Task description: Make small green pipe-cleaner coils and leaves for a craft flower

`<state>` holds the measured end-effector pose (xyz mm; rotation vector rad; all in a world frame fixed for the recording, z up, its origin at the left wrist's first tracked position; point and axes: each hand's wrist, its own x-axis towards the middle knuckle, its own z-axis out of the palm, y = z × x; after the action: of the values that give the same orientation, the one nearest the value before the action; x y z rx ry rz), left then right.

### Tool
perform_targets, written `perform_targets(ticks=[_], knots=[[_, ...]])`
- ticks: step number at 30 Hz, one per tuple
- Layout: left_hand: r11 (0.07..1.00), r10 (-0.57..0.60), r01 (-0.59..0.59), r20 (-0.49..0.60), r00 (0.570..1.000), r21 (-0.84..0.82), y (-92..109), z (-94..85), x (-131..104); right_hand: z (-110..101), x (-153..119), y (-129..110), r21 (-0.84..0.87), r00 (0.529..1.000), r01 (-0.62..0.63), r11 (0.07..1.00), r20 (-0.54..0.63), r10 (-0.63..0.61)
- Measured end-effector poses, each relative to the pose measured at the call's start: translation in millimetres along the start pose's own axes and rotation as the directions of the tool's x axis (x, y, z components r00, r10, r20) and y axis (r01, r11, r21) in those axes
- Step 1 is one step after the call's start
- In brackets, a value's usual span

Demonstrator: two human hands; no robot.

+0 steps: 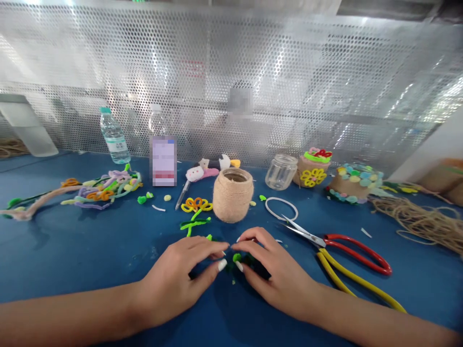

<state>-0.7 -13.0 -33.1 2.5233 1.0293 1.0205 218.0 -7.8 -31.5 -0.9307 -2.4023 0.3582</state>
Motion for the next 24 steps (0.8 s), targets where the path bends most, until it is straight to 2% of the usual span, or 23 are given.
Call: perform_targets(ticks=[2,4,6,7,10,12,15,17,20,22,24], knots=[[0.984,-0.155,0.148,-0.074,0.985,-0.096,-2,-3.2,3,-4,0,-1,-0.035,0.991,0.115,0.993,0.066,-0.112],[0.936,-0.325,0.294,-0.152,0.934,-0.192,-8,-4.8,6,-7,0,-4,-0.063,0.951,0.246,0.967,0.211,-0.228],[0.885,-0.435,0.387,-0.164,0.885,-0.260,-15,-4.3,9,-8,-1,-5,-0.071,0.905,0.316,0.946,0.322,-0.278],[0.872,-0.457,0.408,-0.150,0.877,-0.270,-18,-3.6,10,-8,-1,-5,-0.078,0.905,0.322,0.944,0.319,-0.282],[0.888,-0.434,0.404,-0.107,0.895,-0.222,-19,-1.5,10,-2,-4,-3,-0.103,0.951,0.296,0.950,0.124,-0.283],[0.921,-0.375,0.360,-0.093,0.922,-0.147,-14,-0.8,8,2,-5,-2,-0.119,0.962,0.269,0.956,-0.005,-0.272],[0.962,-0.274,0.274,-0.024,0.961,-0.015,-7,0.5,5,4,-4,-2,-0.142,0.971,0.209,0.968,-0.086,-0.222],[0.970,-0.237,0.235,0.020,0.971,0.060,-5,2.1,2,4,-4,-3,-0.149,0.979,0.148,0.978,-0.116,-0.166],[0.974,-0.215,0.210,0.054,0.975,0.085,-5,5.2,0,1,-3,-3,-0.143,0.982,0.157,0.977,-0.079,-0.170],[0.977,-0.209,0.205,0.075,0.975,0.060,-7,6.8,-1,-2,-3,-4,-0.128,0.974,0.227,0.966,0.041,-0.223],[0.976,-0.215,0.211,0.084,0.973,0.049,-8,7.4,-1,-5,-1,-5,-0.110,0.950,0.258,0.960,0.212,-0.231]])
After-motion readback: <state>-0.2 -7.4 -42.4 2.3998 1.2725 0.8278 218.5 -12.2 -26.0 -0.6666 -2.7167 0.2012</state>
